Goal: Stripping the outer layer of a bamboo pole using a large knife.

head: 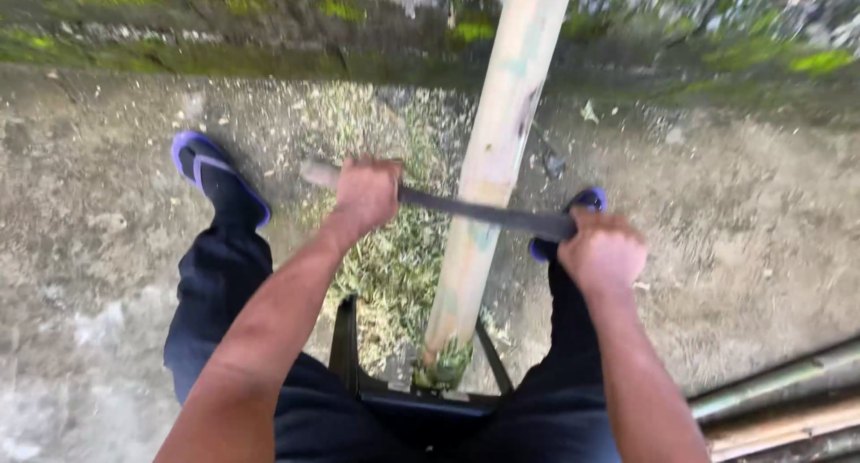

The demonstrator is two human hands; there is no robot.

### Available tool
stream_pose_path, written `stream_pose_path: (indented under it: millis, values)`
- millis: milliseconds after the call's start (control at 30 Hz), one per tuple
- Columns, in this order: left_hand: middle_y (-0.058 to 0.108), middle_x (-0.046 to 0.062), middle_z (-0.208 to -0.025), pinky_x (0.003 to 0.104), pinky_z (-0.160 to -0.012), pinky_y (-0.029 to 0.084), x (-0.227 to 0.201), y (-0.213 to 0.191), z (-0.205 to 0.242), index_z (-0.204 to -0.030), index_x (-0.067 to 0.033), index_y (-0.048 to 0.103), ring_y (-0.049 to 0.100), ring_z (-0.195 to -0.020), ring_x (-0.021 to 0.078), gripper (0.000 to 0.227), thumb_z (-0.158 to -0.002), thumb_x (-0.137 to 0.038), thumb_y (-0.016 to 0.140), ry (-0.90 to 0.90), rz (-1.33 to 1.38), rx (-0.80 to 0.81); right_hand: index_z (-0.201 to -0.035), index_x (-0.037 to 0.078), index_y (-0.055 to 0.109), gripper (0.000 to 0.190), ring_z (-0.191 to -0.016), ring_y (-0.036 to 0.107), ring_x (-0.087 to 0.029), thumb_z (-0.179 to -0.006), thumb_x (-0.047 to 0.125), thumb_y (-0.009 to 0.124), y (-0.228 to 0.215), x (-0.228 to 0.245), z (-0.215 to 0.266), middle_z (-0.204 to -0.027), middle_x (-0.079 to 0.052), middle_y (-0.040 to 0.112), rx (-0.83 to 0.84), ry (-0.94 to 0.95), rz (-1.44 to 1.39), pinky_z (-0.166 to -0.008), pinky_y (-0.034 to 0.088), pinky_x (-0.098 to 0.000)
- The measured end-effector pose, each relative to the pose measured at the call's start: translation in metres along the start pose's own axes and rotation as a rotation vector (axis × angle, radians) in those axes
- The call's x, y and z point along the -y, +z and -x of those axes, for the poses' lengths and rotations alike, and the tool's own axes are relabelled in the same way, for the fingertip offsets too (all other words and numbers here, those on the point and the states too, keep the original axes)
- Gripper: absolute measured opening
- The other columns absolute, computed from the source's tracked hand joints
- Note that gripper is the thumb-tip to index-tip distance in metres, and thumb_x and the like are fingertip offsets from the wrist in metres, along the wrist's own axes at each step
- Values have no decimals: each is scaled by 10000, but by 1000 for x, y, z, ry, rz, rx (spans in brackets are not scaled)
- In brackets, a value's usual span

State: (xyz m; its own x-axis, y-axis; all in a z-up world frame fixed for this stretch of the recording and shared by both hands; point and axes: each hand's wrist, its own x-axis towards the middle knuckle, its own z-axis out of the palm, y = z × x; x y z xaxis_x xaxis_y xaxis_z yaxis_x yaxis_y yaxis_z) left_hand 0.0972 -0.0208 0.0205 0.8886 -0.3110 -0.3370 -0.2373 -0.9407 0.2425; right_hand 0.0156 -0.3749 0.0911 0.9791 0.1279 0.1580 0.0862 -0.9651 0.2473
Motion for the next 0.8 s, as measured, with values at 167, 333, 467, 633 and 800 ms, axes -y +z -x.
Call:
stream_pose_path:
  millis: [167, 333, 467, 633, 800]
  values:
    - [616, 36, -754, 404, -792, 480, -10, 31, 42, -957, -179, 714, 574, -722, 183, 50, -924, -161, 681, 32, -1, 148, -898, 268, 819, 271, -684, 721, -240, -640, 236, 742, 19, -7, -1, -713, -47, 736, 222, 34, 88, -628, 580, -398]
    - [597, 32, -722, 400, -708, 460, -4, 7, 15, -892, -175, 697, 572, -672, 196, 45, -922, -151, 674, 41, -35, 20, -983, 282, 779, 105, -721, 719, -202, -924, 237, 704, -9, 2, 5, -791, -17, 741, 185, 17, 70, -665, 569, -365]
    - [598, 42, -687, 405, -702, 463, 5, 23, 0, -922, -143, 681, 570, -658, 185, 50, -945, -186, 671, 36, -19, 43, -1011, 254, 765, 252, -673, 714, -210, -763, 245, 718, 3, -2, -7, -793, -44, 740, 314, 38, 92, -564, 548, -352]
    - [605, 46, -776, 424, -846, 467, 0, -3, -6, -995, -170, 701, 571, -750, 197, 117, -879, -155, 710, -32, -12, 75, -939, 216, 768, 112, -682, 713, -246, -918, 248, 663, -15, -2, -37, -773, -62, 719, 254, 23, 77, -581, 542, -401]
    - [618, 52, -759, 441, -892, 459, -5, 16, 6, -1052, -217, 689, 579, -745, 212, 178, -892, -139, 682, -11, 90, 177, -874, 224, 770, 124, -709, 711, -244, -817, 240, 661, -28, 9, -7, -735, -48, 712, 260, 16, 90, -627, 555, -408]
